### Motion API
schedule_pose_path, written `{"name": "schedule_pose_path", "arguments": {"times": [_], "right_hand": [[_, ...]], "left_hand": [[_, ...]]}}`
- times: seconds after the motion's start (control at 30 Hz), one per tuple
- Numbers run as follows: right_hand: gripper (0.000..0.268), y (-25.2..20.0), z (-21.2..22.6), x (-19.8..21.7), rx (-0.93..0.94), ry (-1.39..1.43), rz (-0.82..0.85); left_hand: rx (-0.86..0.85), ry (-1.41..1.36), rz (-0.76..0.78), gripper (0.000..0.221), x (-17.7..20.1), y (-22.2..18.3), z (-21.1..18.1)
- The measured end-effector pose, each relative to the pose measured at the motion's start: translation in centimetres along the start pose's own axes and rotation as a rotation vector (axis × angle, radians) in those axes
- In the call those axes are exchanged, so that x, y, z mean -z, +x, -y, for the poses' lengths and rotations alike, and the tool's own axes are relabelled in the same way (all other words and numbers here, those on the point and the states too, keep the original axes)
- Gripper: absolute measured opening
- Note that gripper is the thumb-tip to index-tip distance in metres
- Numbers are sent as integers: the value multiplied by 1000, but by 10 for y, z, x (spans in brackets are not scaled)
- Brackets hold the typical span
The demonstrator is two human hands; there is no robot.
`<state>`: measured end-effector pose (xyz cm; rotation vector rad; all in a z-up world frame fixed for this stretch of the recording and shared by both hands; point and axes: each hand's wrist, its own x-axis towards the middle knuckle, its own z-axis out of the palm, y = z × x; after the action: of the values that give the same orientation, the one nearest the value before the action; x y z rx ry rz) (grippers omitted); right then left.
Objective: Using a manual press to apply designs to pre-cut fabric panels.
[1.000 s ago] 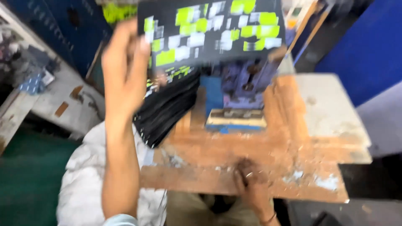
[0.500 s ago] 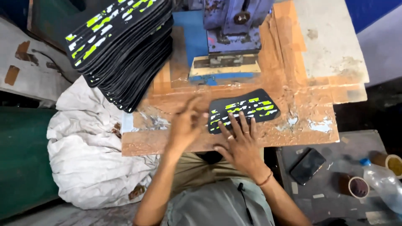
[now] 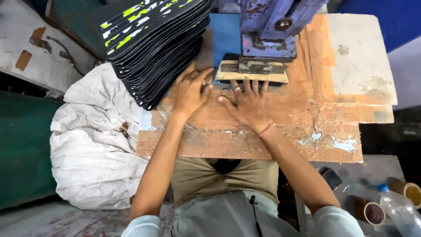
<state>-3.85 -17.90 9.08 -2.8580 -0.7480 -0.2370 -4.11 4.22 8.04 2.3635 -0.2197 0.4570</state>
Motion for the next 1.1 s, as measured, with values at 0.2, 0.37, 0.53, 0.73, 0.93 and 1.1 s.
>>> {"name": "schedule_pose_path", "arguments": {"times": [0.2, 0.37, 0.53, 0.73, 0.93, 1.1], "right_hand": [[74, -16, 6, 5, 65, 21, -65], [71, -16, 9, 8, 47, 45, -65], [66, -39, -7, 19, 143, 164, -84], [62, -116, 3, 38, 100, 211, -78], [54, -123, 2, 30, 63, 251, -148], [49, -123, 3, 40, 40, 257, -176]], "left_hand": [[-128, 119, -97, 27, -12, 1, 6], [-69, 47, -29, 25, -13, -1, 7], [-93, -79, -84, 34, 1, -5, 0], [301, -383, -108, 39, 27, -89, -36], [266, -282, -150, 29, 33, -100, -55], [232, -241, -163, 30, 20, -105, -39]]}}
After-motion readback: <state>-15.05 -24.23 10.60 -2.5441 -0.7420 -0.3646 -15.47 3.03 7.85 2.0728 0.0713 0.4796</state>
